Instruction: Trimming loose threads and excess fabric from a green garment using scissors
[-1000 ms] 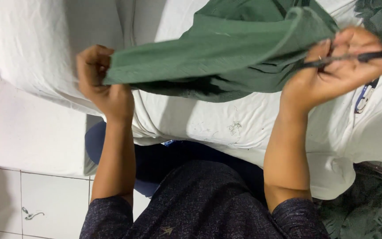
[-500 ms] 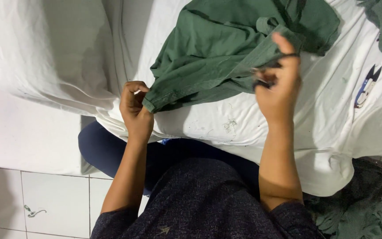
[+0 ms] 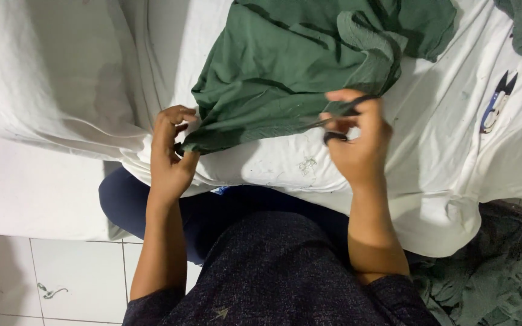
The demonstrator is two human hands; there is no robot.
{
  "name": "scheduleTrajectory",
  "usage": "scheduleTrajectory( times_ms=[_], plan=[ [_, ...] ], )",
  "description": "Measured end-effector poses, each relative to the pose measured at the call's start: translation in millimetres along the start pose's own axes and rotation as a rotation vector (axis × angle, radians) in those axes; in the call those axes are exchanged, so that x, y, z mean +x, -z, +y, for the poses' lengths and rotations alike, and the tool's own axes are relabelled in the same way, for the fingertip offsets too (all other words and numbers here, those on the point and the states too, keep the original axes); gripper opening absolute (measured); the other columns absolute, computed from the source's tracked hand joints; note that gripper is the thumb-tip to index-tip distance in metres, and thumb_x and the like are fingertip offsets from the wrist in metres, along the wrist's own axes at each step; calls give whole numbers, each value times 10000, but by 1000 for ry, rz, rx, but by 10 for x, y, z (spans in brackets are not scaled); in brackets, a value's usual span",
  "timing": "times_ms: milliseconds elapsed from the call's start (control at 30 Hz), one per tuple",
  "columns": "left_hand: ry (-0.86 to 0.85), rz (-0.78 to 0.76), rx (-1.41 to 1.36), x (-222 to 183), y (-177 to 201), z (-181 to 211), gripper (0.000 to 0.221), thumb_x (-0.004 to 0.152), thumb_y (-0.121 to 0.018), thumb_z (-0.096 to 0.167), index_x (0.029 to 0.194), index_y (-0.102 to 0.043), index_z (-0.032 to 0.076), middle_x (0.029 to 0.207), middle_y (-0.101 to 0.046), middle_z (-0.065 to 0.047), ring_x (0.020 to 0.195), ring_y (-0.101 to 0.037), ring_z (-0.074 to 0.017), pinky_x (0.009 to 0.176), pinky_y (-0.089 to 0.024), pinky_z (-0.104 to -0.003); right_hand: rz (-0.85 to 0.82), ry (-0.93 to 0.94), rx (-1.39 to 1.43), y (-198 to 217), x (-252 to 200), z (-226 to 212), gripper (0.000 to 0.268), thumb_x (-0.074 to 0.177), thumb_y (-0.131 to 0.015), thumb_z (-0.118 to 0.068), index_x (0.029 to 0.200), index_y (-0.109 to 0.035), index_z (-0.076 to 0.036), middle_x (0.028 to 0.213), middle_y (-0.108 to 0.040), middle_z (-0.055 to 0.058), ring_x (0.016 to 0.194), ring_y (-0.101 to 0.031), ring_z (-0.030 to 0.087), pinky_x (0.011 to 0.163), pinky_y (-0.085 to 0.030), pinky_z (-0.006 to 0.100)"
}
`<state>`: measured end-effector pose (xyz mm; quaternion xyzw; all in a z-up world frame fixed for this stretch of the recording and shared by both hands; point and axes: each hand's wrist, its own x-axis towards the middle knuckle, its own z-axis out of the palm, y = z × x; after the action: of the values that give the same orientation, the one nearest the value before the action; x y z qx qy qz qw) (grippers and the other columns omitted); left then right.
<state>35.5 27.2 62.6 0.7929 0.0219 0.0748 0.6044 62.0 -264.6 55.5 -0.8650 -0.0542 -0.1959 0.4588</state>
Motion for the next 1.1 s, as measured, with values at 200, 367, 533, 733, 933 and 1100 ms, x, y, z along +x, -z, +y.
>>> scheduleTrajectory(
  times_ms=[200,367,533,733,933,1100],
  plan=[
    [-195,-141,104,12,-66,174,610,659,-438,-47,1237,-624,10,1289,-542,-232,1290,-509,-455,1112,-378,-576,-134,328,-245,-571,-104,404,287,842,-871,-198,1068,-696,-161,1001,-750,-48,798,-718,181,715,-572,280],
    [-333,-176,319,98,-270,123,412,836,-603,82,1235,-699,57,1215,-643,-182,1207,-602,-444,1052,-445,-558,-19,-160,422,-613,-181,289,296,892,-716,128,1041,-562,-75,940,-788,88,815,-772,203,746,-579,255],
    [-362,-165,676,169,-477,-167,329,860,-782,194,1169,-742,89,1079,-707,-133,1119,-647,-378,993,-453,-543,-166,-290,721,-182,-211,279,337,893,-749,94,974,-459,-57,861,-749,198,722,-772,270,622,-594,290],
    [-462,-37,753,246,-557,-57,292,859,-801,224,1134,-749,142,1004,-692,-44,1048,-607,-289,941,-407,-444,-499,-317,439,-25,-332,75,349,783,-871,-16,933,-556,-45,638,-717,106,501,-675,196,507,-495,268],
    [-531,-43,688,232,-692,5,277,814,-825,204,1074,-753,137,967,-674,-32,1020,-582,-267,888,-377,-409,-116,-167,-58,-563,-311,291,414,828,-911,-177,1059,-571,-119,734,-735,9,581,-679,195,566,-533,286],
    [-501,-65,678,220,-661,-147,332,761,-852,148,1076,-752,115,955,-668,-44,1013,-576,-271,892,-373,-409,-60,-170,21,-508,-417,304,304,859,-739,63,1034,-513,-39,840,-773,67,699,-744,246,618,-588,302]
  ],
)
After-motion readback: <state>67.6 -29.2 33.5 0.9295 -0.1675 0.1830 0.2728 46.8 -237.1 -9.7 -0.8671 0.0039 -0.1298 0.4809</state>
